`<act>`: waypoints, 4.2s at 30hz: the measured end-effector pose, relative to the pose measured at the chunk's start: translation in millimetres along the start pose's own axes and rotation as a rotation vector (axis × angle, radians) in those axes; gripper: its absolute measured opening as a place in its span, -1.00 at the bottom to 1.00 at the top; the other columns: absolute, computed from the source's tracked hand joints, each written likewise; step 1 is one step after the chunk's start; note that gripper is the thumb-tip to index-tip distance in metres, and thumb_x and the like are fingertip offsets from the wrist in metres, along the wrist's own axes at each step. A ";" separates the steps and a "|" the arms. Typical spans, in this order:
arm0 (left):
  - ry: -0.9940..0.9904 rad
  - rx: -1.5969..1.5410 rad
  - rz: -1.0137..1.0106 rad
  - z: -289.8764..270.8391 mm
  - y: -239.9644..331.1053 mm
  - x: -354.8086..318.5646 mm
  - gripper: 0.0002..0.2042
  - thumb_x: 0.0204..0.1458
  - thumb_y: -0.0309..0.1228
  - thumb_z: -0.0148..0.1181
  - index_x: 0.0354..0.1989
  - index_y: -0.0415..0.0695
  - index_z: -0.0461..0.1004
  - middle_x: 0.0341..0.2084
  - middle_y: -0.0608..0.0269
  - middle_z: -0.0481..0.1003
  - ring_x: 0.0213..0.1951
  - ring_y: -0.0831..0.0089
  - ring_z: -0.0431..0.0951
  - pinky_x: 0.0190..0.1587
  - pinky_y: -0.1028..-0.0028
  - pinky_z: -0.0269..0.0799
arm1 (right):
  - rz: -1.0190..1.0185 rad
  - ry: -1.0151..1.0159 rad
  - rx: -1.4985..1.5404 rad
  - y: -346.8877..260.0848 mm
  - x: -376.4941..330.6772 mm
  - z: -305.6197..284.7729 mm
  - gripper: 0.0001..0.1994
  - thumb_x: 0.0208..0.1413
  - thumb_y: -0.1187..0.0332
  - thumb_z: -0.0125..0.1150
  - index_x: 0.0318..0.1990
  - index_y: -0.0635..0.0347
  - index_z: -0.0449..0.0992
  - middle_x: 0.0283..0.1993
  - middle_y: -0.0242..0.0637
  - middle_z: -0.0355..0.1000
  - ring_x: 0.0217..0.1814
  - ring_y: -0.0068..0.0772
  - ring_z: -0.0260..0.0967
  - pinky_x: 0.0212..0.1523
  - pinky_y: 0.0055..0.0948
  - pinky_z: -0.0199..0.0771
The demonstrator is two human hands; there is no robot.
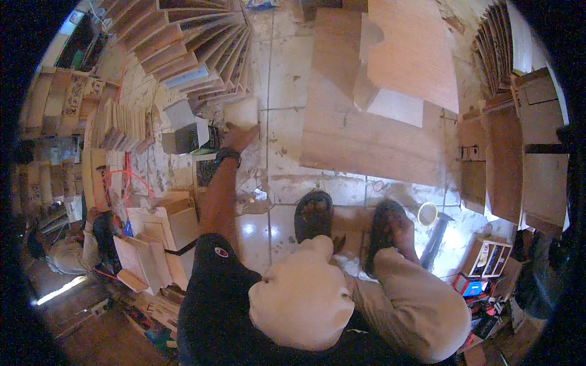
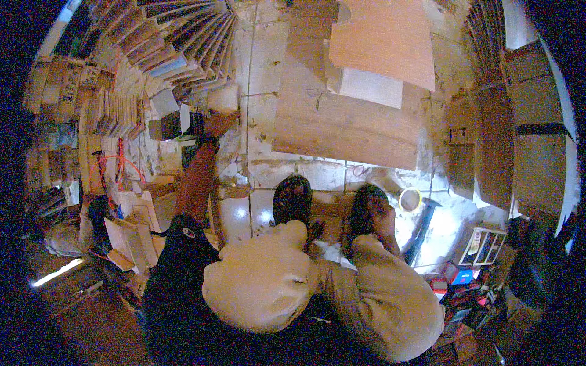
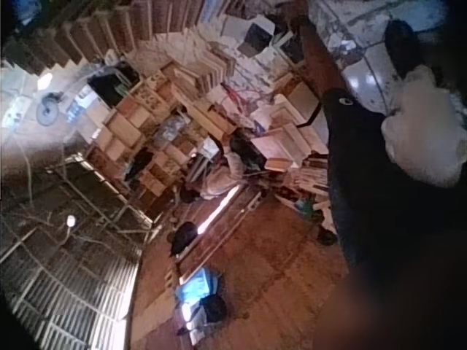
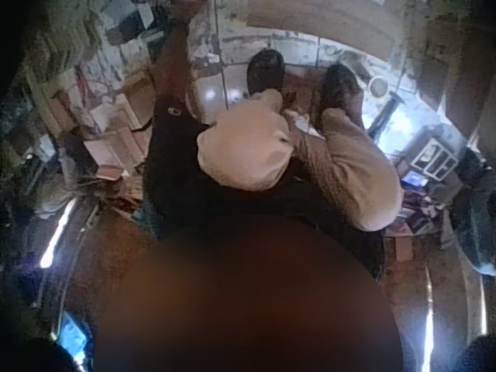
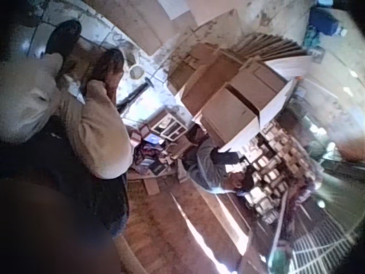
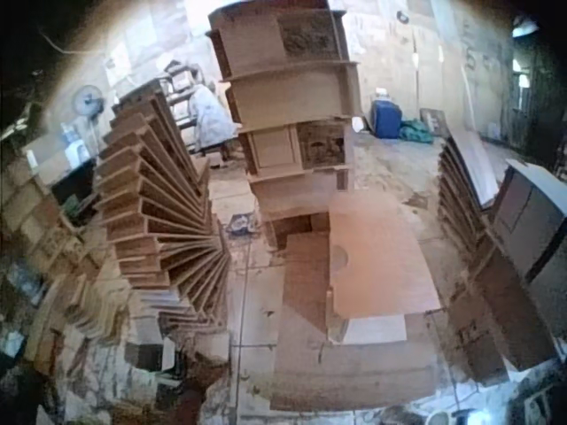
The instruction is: The person assembles a wooden furniture unit by hand, using a hammer to drive nails into pre-drilled holes. They repeatedly position wooden panels, align edges, and secure joints with nails, occasionally adjusting the unit's orientation.
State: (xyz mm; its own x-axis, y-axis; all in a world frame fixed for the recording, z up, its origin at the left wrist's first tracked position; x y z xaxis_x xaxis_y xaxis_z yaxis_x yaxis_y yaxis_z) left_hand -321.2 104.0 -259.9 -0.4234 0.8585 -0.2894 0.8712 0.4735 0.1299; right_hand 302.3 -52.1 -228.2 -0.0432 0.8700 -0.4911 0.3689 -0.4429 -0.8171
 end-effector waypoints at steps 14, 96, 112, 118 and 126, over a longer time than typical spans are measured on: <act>-0.209 -1.785 -0.055 -74.8 44.7 -94.7 -0.25 -0.03 0.21 0.01 0.19 -0.15 0.22 -0.04 0.07 0.38 -0.04 0.12 0.41 -0.05 0.07 0.32 | 0.049 -0.127 0.088 -25.8 -4.6 9.4 -0.65 0.13 0.28 0.20 0.03 0.26 0.45 -0.06 -0.16 0.50 -0.09 -0.37 0.41 -0.01 -0.31 0.42; -0.092 -1.053 0.723 -131.3 339.6 -299.3 -0.72 0.14 -0.36 0.13 -0.05 -0.26 0.43 -0.28 0.18 0.55 -0.25 0.49 0.49 -0.13 0.41 0.41 | -0.868 0.721 -0.392 -289.8 -34.2 -129.4 -0.86 -0.10 0.34 0.28 -0.41 0.14 0.48 -0.39 -0.18 0.42 -0.28 -0.02 0.35 -0.24 -0.13 0.30; -0.171 -1.012 0.590 -119.1 363.0 -283.0 -0.72 0.19 -0.31 0.03 -0.05 -0.25 0.42 -0.27 0.21 0.53 -0.19 0.43 0.51 -0.09 0.40 0.38 | -0.364 0.789 -0.757 -158.3 33.8 -190.7 -0.85 0.05 0.31 0.15 -0.30 0.17 0.52 -0.35 -0.03 0.45 -0.29 0.05 0.42 -0.27 -0.03 0.38; -0.751 -1.616 0.004 -37.7 360.3 -268.0 -0.72 0.20 -0.31 0.01 -0.03 -0.24 0.38 -0.21 0.20 0.51 -0.17 0.46 0.51 -0.10 0.42 0.41 | -0.334 0.848 -0.760 -98.4 -10.0 -193.8 -0.59 0.08 0.28 0.17 0.09 0.21 0.37 0.00 -0.06 0.42 0.03 0.01 0.35 0.02 -0.10 0.29; -0.555 -1.325 0.469 -58.3 379.4 -265.3 -0.73 0.11 -0.38 0.00 -0.07 -0.23 0.45 -0.22 0.21 0.53 -0.22 0.45 0.51 -0.13 0.38 0.42 | -0.411 0.430 -0.700 -91.6 -45.1 -131.4 -0.57 0.07 0.24 0.22 0.08 0.16 0.37 -0.07 -0.07 0.41 -0.06 0.03 0.36 -0.02 -0.14 0.37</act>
State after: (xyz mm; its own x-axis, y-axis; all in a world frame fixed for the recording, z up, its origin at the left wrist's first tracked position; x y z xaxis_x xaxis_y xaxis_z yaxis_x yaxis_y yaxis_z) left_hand 107.2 67.3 -78.6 0.2298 0.9401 -0.2516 -0.0787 0.2756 0.9580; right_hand 392.4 -22.3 -91.6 0.0021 0.9978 0.0668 0.8853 0.0292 -0.4641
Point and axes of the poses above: each hand's wrist, its own x-axis towards the middle knuckle, its own z-axis out of the palm, y = z × x, the point moved 9 cm from there along x, towards the middle knuckle
